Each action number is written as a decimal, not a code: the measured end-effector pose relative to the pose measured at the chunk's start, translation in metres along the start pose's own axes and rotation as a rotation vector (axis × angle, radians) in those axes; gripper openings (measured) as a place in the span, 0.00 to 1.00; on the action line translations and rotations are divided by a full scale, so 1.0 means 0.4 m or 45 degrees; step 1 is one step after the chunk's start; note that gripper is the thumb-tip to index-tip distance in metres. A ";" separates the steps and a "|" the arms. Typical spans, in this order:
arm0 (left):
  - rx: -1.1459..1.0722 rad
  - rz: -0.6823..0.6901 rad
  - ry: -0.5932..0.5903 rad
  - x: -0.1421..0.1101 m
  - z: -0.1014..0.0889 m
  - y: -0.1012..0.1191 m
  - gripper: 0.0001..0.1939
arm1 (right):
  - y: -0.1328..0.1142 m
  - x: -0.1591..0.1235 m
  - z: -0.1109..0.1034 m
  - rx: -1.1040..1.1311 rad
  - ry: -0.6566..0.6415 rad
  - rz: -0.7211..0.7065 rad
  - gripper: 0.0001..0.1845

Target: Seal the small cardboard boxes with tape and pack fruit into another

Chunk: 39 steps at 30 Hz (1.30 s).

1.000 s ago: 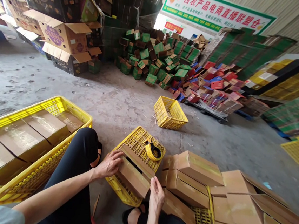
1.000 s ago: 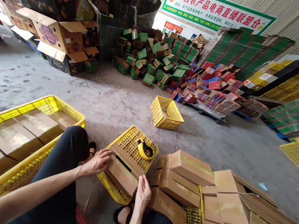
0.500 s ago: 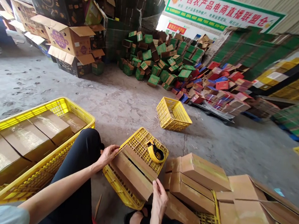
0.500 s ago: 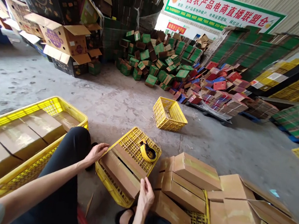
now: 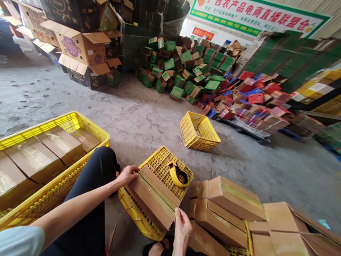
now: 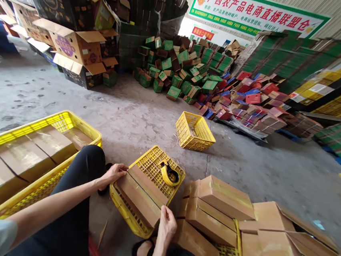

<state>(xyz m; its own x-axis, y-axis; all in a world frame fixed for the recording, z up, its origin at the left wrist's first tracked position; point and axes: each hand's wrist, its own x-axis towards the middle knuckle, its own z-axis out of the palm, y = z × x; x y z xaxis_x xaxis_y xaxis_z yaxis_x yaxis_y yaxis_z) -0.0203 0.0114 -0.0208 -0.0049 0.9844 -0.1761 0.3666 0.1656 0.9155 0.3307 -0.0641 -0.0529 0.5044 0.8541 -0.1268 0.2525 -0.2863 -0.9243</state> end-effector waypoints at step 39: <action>0.326 0.069 0.001 0.035 0.010 -0.016 0.08 | -0.020 -0.060 0.006 -0.455 0.052 -0.268 0.27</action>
<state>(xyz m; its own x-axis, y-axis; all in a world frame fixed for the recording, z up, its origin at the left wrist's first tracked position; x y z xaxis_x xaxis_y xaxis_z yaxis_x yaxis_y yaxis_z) -0.0189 0.0237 -0.0305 0.0204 0.9914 -0.1292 0.5901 0.0924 0.8021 0.3145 -0.0812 -0.0432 0.4417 0.8942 0.0727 0.6209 -0.2462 -0.7442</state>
